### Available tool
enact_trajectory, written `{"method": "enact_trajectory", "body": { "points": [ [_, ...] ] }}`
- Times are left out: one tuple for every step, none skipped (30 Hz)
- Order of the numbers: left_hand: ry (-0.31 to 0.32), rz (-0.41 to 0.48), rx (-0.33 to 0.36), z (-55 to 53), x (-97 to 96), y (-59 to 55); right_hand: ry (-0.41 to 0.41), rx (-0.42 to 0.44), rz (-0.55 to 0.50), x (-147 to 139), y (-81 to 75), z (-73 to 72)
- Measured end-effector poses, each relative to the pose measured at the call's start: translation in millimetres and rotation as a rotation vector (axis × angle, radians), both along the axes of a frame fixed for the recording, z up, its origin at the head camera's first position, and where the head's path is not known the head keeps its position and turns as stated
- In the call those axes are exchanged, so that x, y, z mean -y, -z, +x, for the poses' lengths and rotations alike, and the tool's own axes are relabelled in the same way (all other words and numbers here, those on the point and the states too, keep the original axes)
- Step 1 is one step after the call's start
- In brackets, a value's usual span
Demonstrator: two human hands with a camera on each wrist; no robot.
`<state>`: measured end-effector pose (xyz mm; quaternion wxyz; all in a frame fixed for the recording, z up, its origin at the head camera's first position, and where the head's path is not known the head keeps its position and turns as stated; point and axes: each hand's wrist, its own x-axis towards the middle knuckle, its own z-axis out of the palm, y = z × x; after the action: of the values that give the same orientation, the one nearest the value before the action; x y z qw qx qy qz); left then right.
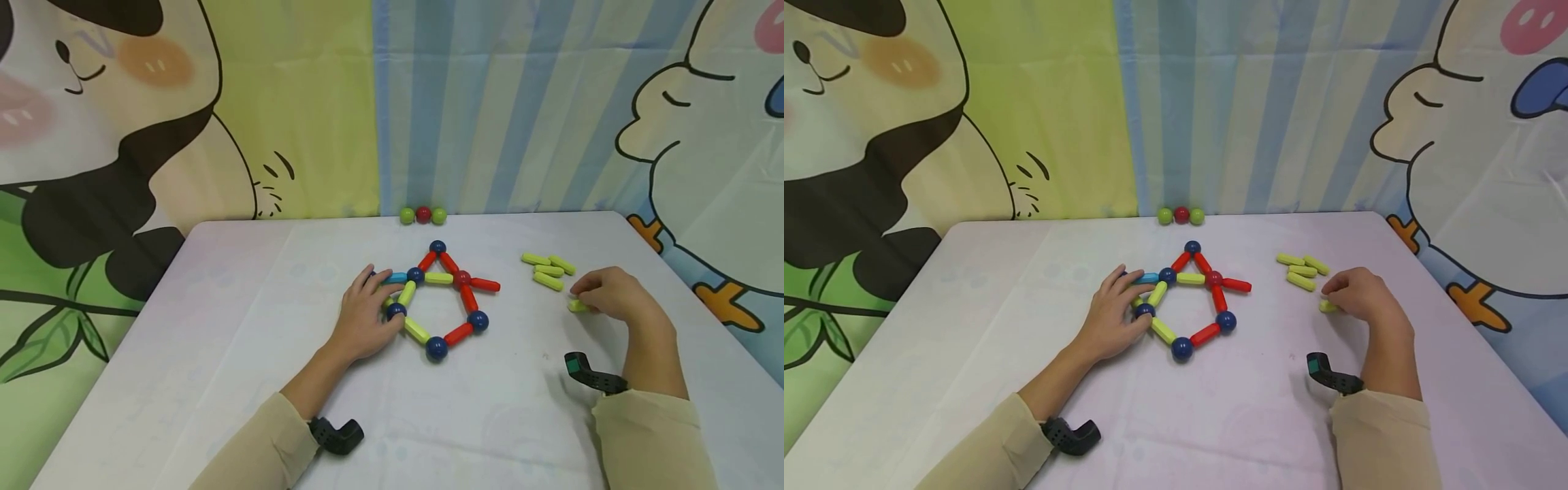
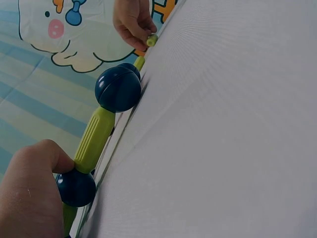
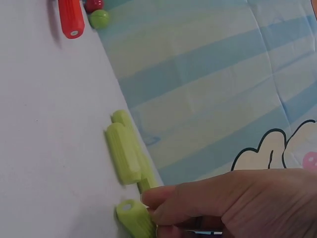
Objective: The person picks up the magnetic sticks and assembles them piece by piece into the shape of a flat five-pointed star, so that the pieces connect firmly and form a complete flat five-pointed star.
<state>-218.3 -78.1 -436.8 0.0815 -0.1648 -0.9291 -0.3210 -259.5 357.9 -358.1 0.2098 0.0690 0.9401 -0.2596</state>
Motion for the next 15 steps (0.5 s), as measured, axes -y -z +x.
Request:
{"method": "enact_trajectory", "body": {
  "points": [
    [0.0, 0.0, 0.001, 0.1, -0.1, 0.0, 0.004, 0.003, -0.002, -1, 0.1, 0.2],
    [0.0, 0.0, 0.0, 0.2, -0.2, 0.0, 0.008, 0.005, -0.006, -3, 0.2, 0.7],
    [-0.001, 0.0, 0.002, 0.4, -0.3, 0.0, 0.007, 0.003, -0.007, -4, 0.2, 1.1],
    [0.0, 0.002, 0.002, 0.8, -0.4, -0.2, 0.009, 0.004, -0.009, -6, 0.2, 1.7],
    [-0.001, 0.002, 0.002, 0.8, -0.5, -0.2, 0.011, 0.004, -0.006, -7, 0.3, 2.3],
    [-0.001, 0.002, 0.003, 0.9, -0.5, -0.2, 0.012, 0.005, -0.007, -9, 0.3, 2.9],
    [-0.001, 0.001, 0.003, 0.9, -0.6, -0.2, 0.014, 0.008, -0.007, -11, 0.4, 3.4],
    [-0.002, 0.001, 0.003, 0.9, -0.7, -0.3, 0.017, 0.012, -0.009, -13, 0.6, 3.8],
    [-0.003, 0.002, 0.004, 0.9, -0.7, -0.5, 0.019, 0.016, -0.007, -14, 1.1, 4.1],
    [-0.003, 0.002, 0.004, 1.0, -0.7, -0.7, 0.022, 0.026, -0.007, -16, 2.0, 4.2],
    [-0.004, 0.0, 0.005, 0.7, -0.7, -0.6, 0.023, 0.036, -0.007, -18, 3.1, 4.2],
    [-0.004, 0.001, 0.007, 0.7, -0.7, -0.9, 0.021, 0.046, -0.008, -20, 4.3, 4.3],
    [-0.004, 0.001, 0.009, 0.8, -0.7, -1.1, 0.018, 0.051, -0.007, -22, 5.7, 4.4],
    [-0.003, 0.002, 0.01, 0.8, -0.8, -1.3, 0.015, 0.057, -0.007, -24, 6.9, 4.7],
    [-0.002, 0.003, 0.012, 0.9, -0.9, -1.4, 0.009, 0.061, -0.007, -25, 7.9, 5.3]
  ]
}}
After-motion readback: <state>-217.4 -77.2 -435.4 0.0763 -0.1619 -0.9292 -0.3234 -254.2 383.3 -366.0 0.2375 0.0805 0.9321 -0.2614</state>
